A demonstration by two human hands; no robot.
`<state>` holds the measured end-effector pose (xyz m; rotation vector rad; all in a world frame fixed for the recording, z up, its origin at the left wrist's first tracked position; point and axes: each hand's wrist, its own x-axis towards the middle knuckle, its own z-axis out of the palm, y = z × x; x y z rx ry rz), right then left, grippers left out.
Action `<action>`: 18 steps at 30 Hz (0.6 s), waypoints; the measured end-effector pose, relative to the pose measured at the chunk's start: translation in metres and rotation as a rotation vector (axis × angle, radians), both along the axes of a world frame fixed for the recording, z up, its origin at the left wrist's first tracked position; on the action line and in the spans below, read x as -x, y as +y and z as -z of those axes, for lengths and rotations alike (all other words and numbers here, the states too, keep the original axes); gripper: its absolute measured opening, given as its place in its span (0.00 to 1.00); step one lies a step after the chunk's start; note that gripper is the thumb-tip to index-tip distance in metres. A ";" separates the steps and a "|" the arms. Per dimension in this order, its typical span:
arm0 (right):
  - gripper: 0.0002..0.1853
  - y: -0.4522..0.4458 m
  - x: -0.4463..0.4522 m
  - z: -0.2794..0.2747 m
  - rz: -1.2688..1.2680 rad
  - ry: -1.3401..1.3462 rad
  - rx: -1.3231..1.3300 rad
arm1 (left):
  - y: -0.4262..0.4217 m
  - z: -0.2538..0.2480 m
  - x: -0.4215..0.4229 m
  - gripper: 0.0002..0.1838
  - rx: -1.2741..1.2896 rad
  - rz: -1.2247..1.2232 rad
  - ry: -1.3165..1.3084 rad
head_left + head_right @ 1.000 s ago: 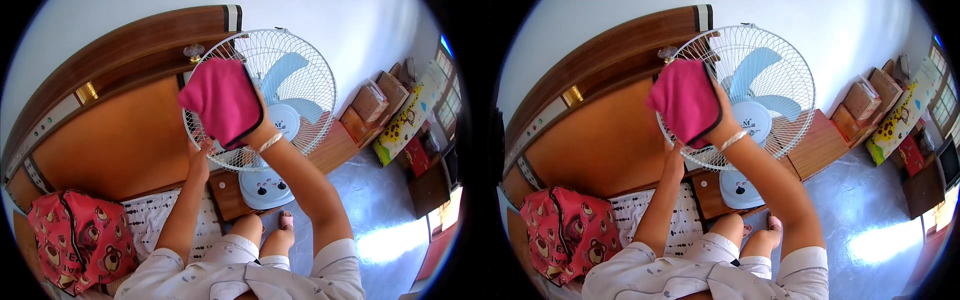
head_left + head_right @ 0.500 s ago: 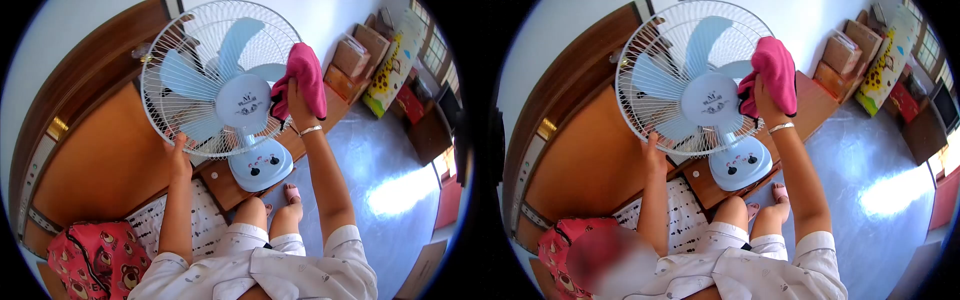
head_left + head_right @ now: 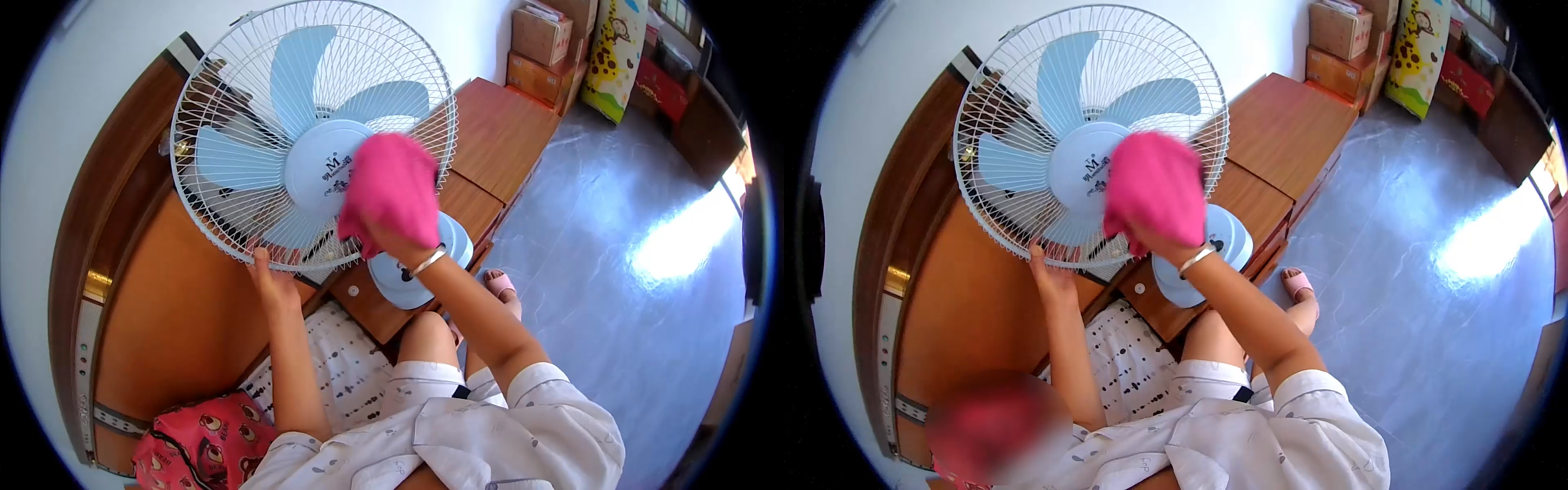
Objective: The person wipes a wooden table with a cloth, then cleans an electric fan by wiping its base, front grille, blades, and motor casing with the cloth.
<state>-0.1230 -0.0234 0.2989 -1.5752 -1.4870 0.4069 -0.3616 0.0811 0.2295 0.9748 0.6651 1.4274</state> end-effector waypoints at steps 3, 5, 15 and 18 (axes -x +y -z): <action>0.19 0.018 -0.025 0.052 0.412 -0.068 -0.223 | -0.001 0.000 -0.005 0.45 -0.074 0.044 0.003; 0.18 0.013 -0.028 0.051 0.499 0.060 -0.306 | -0.004 -0.001 -0.007 0.46 -0.043 -0.020 0.012; 0.16 -0.007 -0.002 0.053 0.253 -0.164 0.220 | -0.007 -0.008 -0.007 0.44 0.025 -0.043 -0.010; 0.13 0.012 -0.011 0.066 0.496 -0.195 -0.378 | -0.010 -0.010 -0.006 0.44 0.017 -0.006 -0.017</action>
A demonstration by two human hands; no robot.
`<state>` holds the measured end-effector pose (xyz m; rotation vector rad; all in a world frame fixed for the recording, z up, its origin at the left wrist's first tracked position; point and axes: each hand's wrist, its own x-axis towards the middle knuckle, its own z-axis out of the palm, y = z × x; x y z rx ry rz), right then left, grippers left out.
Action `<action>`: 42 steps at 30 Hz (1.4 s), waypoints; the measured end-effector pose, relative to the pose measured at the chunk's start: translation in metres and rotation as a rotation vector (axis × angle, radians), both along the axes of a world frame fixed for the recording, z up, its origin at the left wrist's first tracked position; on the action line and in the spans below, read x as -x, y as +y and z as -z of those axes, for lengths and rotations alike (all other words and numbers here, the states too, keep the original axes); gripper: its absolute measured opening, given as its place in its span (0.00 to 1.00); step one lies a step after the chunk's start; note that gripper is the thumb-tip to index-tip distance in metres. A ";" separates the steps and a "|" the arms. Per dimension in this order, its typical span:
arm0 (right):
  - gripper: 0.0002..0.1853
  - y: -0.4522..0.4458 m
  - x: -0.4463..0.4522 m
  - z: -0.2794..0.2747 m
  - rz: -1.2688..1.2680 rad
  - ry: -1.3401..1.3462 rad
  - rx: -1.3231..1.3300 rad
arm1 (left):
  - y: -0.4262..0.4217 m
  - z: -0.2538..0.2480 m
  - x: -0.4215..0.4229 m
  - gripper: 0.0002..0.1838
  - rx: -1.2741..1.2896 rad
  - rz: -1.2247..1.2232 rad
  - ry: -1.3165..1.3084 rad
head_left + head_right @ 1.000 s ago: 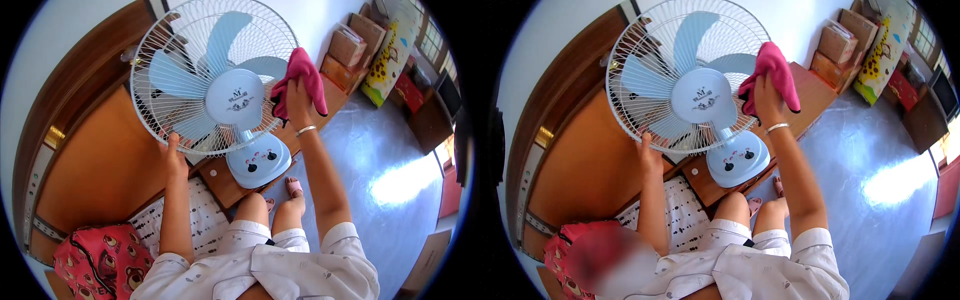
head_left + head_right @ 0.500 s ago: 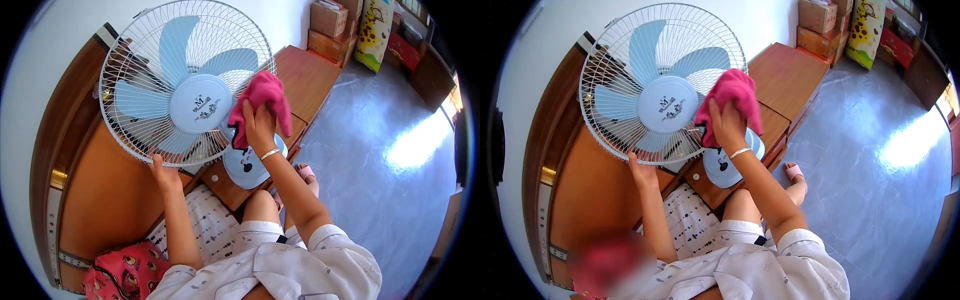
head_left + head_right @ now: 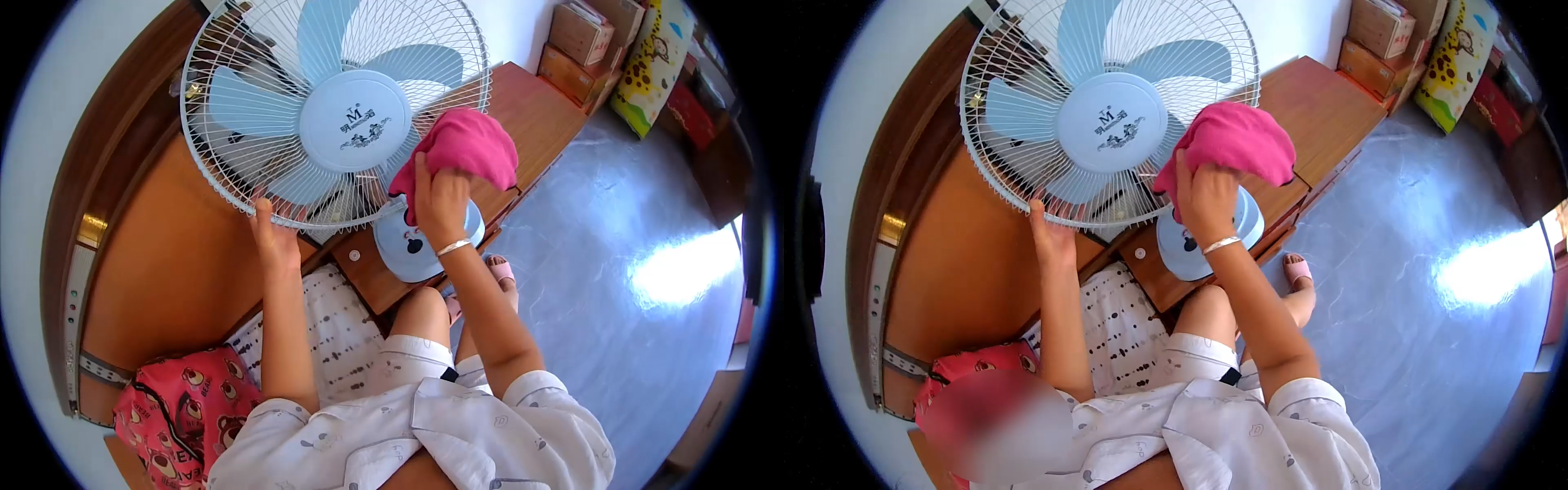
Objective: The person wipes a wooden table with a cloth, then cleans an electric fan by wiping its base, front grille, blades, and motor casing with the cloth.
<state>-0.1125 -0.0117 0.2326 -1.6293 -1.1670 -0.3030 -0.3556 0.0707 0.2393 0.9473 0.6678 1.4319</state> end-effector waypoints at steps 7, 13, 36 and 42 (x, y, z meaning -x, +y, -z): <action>0.22 -0.011 0.103 0.032 -0.500 -0.225 0.032 | -0.001 0.006 -0.003 0.46 0.024 0.062 0.006; 0.19 0.017 0.116 -0.014 -0.600 -0.691 -0.123 | -0.009 -0.012 -0.011 0.25 -0.248 0.033 0.249; 0.11 0.052 0.095 -0.110 -0.391 -0.855 -0.246 | 0.003 0.001 -0.022 0.29 -0.127 -0.046 -0.076; 0.14 0.051 0.018 -0.095 -0.031 -0.557 -0.097 | -0.008 -0.008 -0.020 0.37 0.112 -0.133 -0.026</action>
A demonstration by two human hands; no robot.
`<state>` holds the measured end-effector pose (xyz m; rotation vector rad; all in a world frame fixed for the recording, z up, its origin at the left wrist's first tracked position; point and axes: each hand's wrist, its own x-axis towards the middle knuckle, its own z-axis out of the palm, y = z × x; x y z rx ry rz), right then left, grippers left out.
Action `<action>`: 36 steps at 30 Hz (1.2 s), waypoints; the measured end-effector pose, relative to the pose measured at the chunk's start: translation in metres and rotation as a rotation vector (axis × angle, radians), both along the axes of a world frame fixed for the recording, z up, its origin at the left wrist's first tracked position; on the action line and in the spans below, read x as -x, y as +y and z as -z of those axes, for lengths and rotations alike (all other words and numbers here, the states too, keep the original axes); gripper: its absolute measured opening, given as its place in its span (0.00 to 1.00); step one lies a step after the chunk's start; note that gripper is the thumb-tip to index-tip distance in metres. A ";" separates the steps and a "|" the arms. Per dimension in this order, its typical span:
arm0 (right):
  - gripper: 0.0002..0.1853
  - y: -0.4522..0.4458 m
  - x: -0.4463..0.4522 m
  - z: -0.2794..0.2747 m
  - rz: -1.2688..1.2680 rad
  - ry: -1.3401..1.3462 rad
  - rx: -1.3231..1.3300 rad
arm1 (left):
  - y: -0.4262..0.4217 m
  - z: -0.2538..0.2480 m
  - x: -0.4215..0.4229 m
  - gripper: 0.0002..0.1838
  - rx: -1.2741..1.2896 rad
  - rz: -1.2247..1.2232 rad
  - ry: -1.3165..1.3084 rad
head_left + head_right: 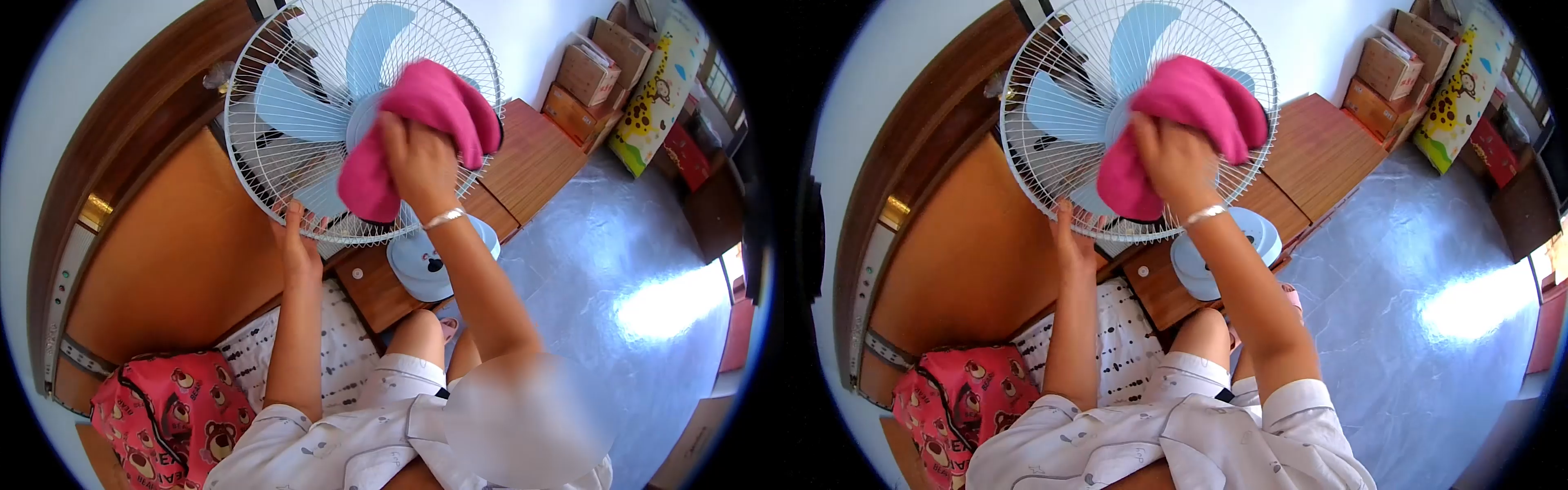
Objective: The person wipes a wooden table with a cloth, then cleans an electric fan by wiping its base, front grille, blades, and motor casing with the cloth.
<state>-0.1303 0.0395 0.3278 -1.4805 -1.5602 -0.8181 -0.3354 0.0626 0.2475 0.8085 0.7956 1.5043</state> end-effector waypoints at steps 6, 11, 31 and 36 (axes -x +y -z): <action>0.16 -0.033 0.025 0.091 -0.162 0.431 0.051 | 0.000 0.003 0.000 0.39 -0.045 0.022 -0.011; 0.16 -0.035 0.053 0.040 -0.345 0.156 -0.045 | -0.002 -0.001 0.000 0.38 -0.044 0.052 -0.023; 0.24 -0.025 -0.010 -0.020 -0.049 0.360 0.152 | -0.005 -0.008 -0.005 0.37 0.029 -0.037 0.001; 0.20 -0.044 -0.017 0.008 -0.007 0.382 0.088 | -0.002 0.000 -0.003 0.35 -0.021 -0.024 0.025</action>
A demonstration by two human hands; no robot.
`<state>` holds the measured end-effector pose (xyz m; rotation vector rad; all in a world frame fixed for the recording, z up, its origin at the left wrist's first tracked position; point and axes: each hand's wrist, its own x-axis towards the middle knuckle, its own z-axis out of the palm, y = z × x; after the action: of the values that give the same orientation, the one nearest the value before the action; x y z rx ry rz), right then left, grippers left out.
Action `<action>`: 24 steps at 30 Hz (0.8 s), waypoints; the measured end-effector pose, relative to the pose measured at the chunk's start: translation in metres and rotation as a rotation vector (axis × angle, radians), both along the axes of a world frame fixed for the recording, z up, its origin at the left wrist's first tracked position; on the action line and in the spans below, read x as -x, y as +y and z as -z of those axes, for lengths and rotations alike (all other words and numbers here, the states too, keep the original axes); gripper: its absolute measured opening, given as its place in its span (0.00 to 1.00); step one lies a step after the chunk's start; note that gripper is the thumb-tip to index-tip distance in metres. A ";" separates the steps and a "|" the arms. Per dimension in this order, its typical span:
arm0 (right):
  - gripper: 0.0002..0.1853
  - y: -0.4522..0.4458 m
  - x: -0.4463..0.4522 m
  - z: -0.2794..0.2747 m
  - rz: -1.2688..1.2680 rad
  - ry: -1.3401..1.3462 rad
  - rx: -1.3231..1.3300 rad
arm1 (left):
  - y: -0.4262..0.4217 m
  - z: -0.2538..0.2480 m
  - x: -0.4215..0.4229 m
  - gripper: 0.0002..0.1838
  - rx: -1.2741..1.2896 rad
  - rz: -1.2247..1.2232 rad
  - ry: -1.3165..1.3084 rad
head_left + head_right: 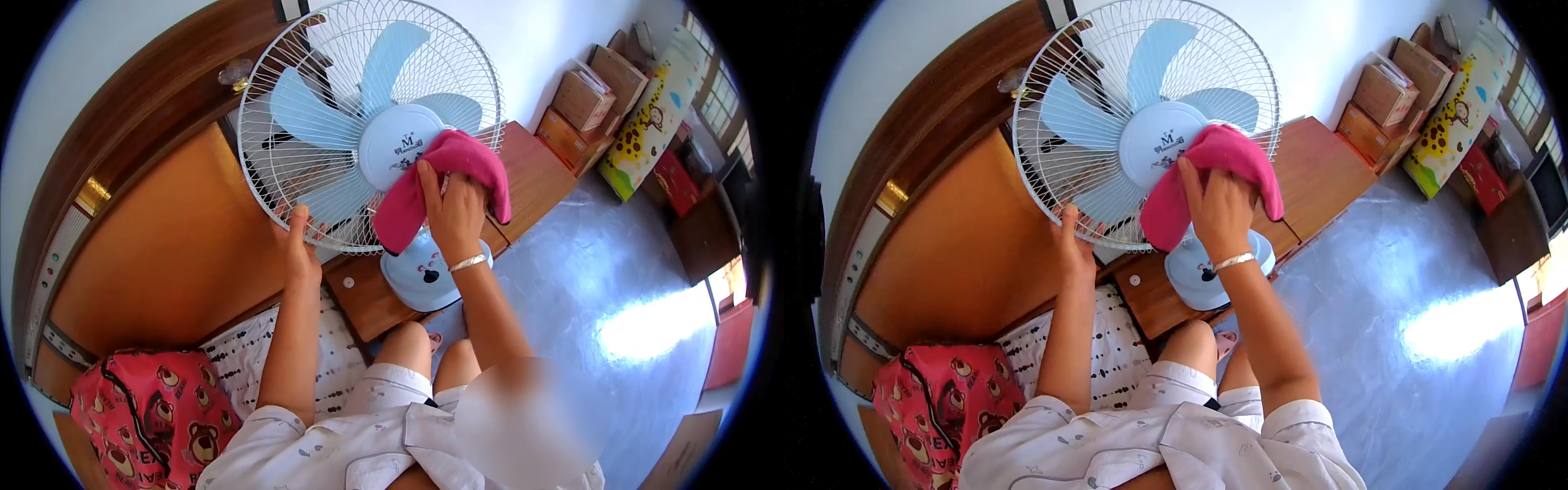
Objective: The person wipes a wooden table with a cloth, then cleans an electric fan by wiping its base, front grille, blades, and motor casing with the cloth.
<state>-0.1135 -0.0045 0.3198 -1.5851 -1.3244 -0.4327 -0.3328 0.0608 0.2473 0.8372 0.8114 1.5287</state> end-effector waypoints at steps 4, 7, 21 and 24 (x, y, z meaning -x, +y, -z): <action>0.18 0.001 -0.006 0.002 -0.132 0.208 -0.120 | 0.002 0.000 0.002 0.36 -0.027 0.052 -0.036; 0.20 0.011 -0.009 -0.021 -0.186 0.245 -0.141 | 0.001 0.000 0.001 0.36 0.001 0.051 -0.034; 0.17 0.031 0.027 -0.012 -0.259 -0.376 -0.153 | 0.001 -0.002 -0.001 0.36 0.009 0.029 -0.030; 0.18 0.015 0.008 -0.023 -0.253 0.111 0.251 | -0.003 -0.006 -0.001 0.35 -0.008 0.038 -0.025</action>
<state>-0.1216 0.0105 0.3426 -1.5907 -1.5142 -0.0224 -0.3315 0.0575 0.2531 0.8330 0.7677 1.5067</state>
